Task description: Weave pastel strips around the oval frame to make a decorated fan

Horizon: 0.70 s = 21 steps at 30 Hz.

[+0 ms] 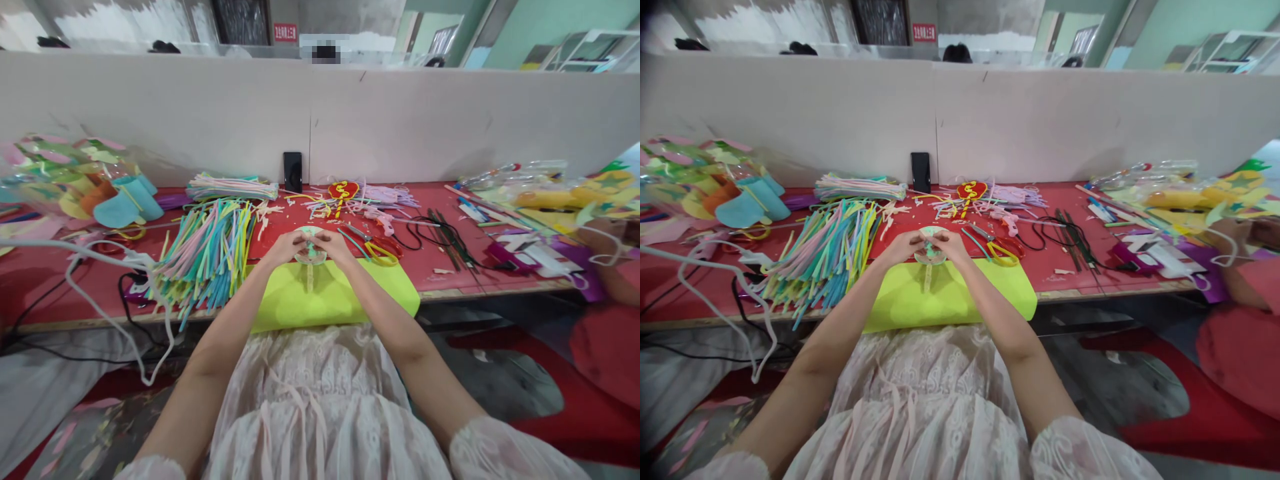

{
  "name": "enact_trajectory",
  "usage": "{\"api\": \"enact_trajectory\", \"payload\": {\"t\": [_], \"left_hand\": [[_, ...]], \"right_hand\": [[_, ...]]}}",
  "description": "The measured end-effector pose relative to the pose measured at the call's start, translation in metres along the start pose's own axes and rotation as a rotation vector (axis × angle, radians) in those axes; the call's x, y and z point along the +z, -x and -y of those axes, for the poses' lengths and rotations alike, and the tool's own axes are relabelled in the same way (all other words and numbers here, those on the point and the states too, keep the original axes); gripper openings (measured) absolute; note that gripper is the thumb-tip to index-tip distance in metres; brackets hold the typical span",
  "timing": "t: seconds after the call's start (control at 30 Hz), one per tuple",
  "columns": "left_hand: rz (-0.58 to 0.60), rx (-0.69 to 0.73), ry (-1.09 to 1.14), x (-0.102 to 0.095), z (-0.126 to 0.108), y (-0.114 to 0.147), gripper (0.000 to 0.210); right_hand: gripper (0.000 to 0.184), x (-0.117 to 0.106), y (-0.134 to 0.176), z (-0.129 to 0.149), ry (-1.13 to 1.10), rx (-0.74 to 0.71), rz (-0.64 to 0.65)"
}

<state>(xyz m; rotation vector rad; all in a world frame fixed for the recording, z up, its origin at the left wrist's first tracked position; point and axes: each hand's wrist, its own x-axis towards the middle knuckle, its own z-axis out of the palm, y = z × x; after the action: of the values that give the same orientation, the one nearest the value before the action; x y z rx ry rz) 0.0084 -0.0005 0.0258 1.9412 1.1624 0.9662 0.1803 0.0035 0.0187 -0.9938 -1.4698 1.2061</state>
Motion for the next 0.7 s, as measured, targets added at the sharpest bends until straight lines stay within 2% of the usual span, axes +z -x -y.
{"api": "enact_trajectory", "payload": {"t": [0.07,0.23,0.47,0.6,0.7], "left_hand": [[-0.01,0.025,-0.08,0.004,0.003,-0.003,0.016],[-0.125,0.009,-0.199,0.019,0.004,0.002,0.026],[-0.134,0.11,-0.421,0.019,-0.004,0.014,0.022],[-0.149,0.136,-0.364,0.02,-0.004,0.012,0.023],[-0.163,0.114,-0.238,0.022,-0.001,0.01,0.024]], "right_hand": [[0.038,0.002,-0.002,-0.006,-0.018,0.003,-0.062],[0.037,0.003,-0.005,-0.019,-0.041,0.019,-0.194],[0.033,0.0,-0.006,-0.028,-0.095,-0.019,-0.213],[0.035,-0.001,-0.005,-0.027,-0.033,-0.022,-0.211],[0.035,0.0,-0.002,-0.025,0.028,-0.092,-0.161]]}}
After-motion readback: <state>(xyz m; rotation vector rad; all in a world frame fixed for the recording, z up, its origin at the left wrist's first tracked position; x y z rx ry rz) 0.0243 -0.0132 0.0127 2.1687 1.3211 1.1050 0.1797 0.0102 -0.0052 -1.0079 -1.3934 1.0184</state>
